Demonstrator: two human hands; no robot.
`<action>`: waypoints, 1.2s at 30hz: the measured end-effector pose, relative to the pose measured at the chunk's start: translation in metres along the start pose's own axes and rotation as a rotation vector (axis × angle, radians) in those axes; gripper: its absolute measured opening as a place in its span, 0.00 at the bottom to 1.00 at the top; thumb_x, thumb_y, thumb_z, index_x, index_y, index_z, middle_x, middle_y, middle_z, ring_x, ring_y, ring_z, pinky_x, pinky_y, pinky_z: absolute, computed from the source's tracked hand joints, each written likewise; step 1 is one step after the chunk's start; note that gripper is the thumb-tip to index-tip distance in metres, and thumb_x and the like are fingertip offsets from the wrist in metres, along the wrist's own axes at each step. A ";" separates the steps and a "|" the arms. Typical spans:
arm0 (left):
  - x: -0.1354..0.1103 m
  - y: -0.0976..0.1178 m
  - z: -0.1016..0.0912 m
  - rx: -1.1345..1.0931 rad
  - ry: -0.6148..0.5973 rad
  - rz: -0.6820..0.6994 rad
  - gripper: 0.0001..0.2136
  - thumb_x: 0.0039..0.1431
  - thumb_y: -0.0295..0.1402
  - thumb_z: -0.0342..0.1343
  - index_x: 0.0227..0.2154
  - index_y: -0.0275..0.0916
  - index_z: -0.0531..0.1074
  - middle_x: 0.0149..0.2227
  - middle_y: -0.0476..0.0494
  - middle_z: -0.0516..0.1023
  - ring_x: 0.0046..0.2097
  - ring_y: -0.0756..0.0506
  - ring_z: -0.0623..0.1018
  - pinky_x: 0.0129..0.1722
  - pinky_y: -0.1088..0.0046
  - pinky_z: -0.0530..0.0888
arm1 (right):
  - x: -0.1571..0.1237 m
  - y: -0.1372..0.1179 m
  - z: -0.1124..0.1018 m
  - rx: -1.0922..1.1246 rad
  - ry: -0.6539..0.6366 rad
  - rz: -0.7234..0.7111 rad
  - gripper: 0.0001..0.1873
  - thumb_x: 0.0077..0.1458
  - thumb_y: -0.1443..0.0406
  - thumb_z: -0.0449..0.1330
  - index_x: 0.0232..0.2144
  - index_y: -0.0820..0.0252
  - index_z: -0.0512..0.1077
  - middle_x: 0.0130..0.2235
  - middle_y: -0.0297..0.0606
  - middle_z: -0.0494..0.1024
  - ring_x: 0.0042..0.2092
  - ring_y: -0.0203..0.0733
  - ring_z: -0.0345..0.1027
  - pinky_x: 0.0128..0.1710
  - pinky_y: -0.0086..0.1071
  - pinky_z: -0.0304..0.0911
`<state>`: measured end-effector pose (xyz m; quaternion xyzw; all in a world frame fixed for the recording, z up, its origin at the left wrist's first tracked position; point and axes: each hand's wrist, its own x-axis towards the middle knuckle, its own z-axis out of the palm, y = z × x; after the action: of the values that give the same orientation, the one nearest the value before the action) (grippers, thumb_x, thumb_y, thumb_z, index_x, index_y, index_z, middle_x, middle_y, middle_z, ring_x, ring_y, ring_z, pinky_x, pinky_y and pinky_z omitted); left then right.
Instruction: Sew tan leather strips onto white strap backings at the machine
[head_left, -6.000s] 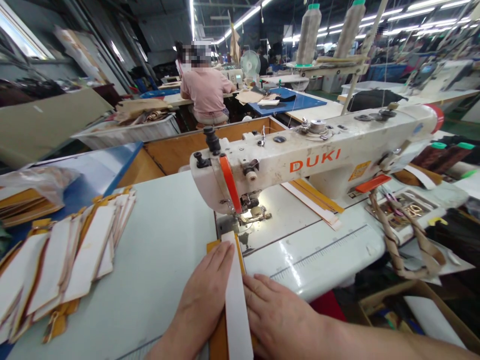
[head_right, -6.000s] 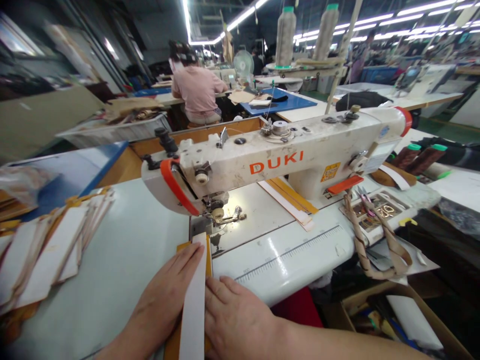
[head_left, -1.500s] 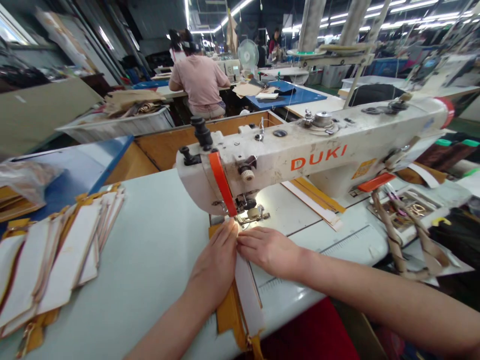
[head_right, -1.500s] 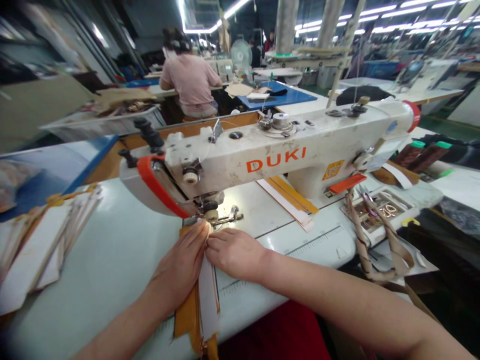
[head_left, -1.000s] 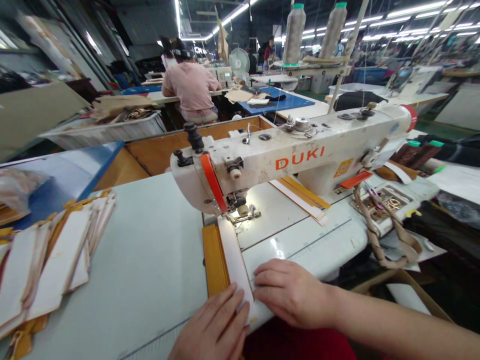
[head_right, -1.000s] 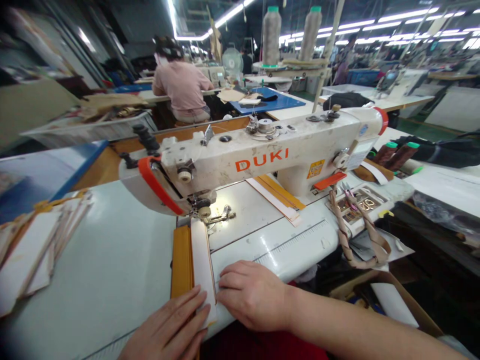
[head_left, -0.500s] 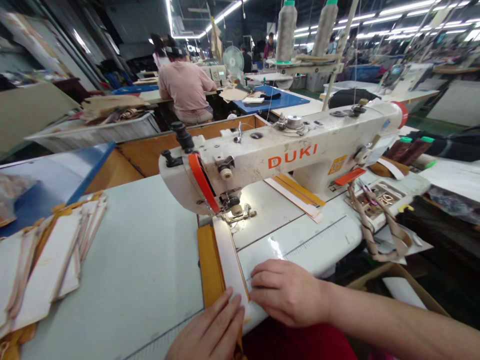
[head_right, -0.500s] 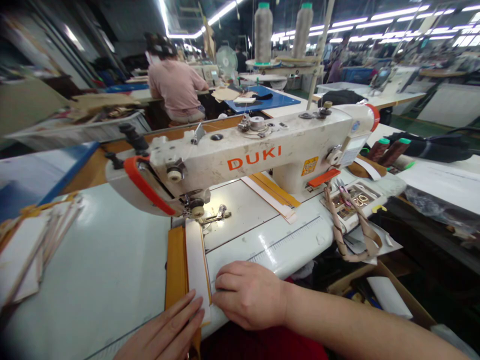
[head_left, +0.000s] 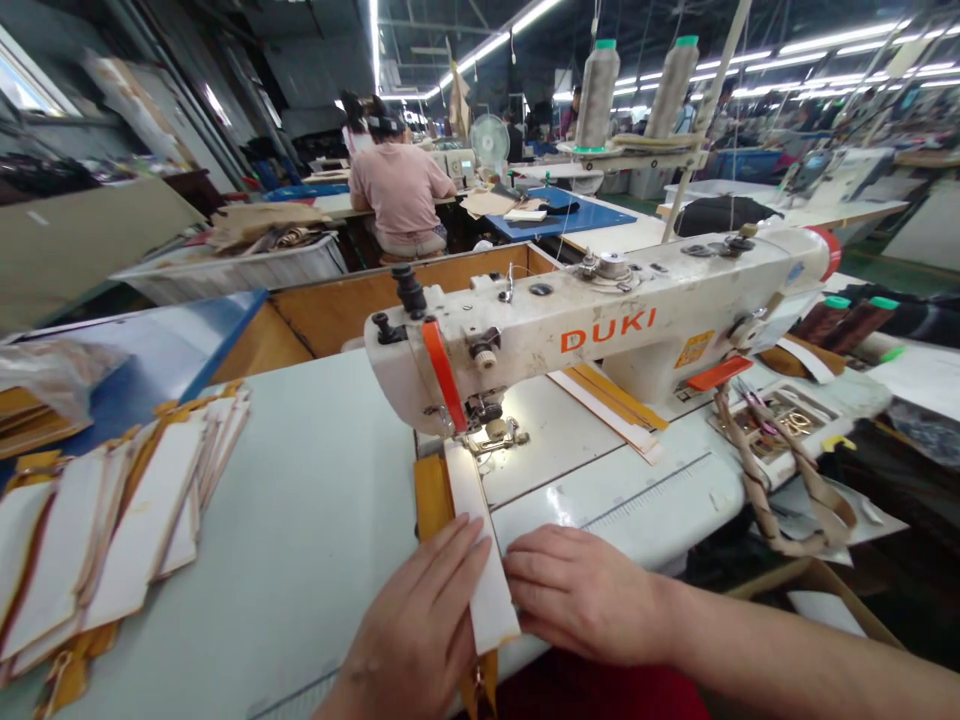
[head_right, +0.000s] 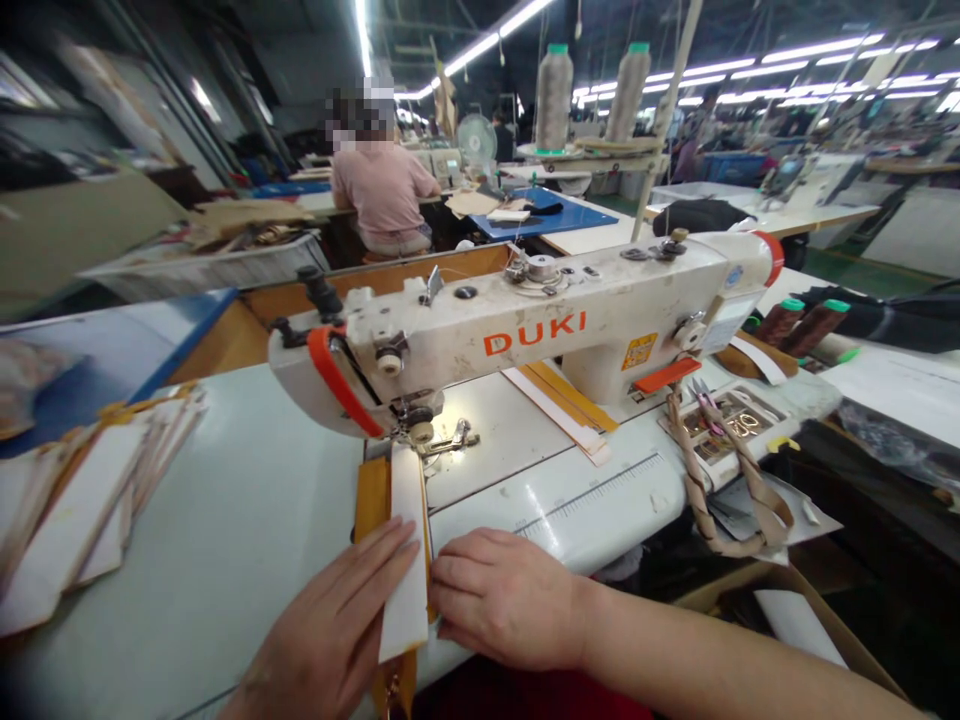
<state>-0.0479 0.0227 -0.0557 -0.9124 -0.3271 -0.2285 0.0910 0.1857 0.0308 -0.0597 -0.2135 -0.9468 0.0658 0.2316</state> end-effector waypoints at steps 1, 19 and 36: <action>0.007 -0.008 0.003 0.029 -0.017 -0.009 0.19 0.59 0.25 0.45 0.53 0.29 0.67 0.55 0.31 0.72 0.58 0.40 0.70 0.56 0.63 0.70 | 0.003 0.001 -0.001 -0.025 -0.004 -0.023 0.13 0.64 0.63 0.53 0.47 0.65 0.69 0.47 0.45 0.75 0.51 0.43 0.65 0.51 0.36 0.62; 0.034 -0.048 0.029 0.081 -0.207 -0.142 0.23 0.55 0.24 0.44 0.55 0.30 0.62 0.54 0.30 0.70 0.58 0.38 0.69 0.54 0.57 0.71 | 0.035 0.021 0.011 -0.216 -0.059 -0.094 0.08 0.62 0.67 0.53 0.34 0.63 0.71 0.42 0.43 0.76 0.45 0.45 0.67 0.49 0.39 0.63; 0.005 -0.031 0.027 0.286 -0.167 -0.003 0.22 0.58 0.23 0.39 0.54 0.26 0.64 0.53 0.27 0.73 0.55 0.39 0.73 0.50 0.62 0.75 | 0.030 -0.016 0.015 -0.102 -0.066 0.002 0.07 0.58 0.65 0.56 0.34 0.65 0.71 0.37 0.42 0.74 0.40 0.47 0.64 0.44 0.39 0.63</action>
<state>-0.0547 0.0577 -0.0766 -0.9055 -0.3641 -0.1031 0.1921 0.1490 0.0290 -0.0571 -0.2238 -0.9558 0.0248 0.1890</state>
